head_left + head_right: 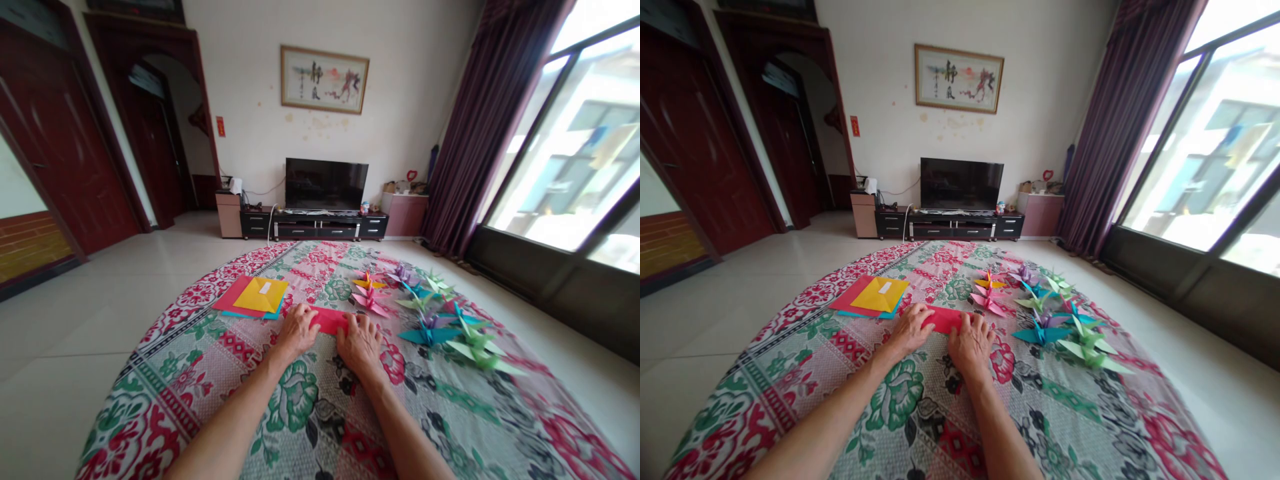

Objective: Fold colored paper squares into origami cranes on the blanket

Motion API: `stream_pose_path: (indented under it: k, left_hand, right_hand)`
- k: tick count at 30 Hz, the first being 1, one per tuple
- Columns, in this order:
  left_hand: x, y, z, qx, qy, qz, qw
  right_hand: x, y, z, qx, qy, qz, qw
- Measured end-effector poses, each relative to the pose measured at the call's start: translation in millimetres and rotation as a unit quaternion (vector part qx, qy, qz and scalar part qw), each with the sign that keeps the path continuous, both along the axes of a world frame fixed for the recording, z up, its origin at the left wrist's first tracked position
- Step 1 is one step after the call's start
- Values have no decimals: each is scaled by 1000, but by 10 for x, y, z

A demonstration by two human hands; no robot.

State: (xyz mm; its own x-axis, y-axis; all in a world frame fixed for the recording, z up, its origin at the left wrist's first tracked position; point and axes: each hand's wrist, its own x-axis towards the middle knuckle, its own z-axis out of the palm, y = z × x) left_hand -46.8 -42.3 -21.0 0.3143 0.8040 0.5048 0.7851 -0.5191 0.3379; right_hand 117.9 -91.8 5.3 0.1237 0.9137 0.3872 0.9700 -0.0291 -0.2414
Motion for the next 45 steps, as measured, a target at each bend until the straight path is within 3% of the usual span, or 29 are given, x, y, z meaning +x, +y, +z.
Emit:
stream_pose_path:
  k: [7, 15, 33, 45]
  left_hand:
    - [-106, 60, -18, -40, -36, -46, 997]
    - [-168, 39, -21, -22, -77, -119, 990]
    - [-121, 34, -81, -24, -74, -91, 993]
    - [-117, 23, -54, -27, -60, -86, 994]
  right_hand:
    - [200, 43, -32, -22, 18, 11, 1000]
    - [112, 128, 18, -24, 20, 33, 999]
    - [163, 186, 54, 51, -27, 89, 994]
    - [271, 190, -10, 59, -35, 79, 995]
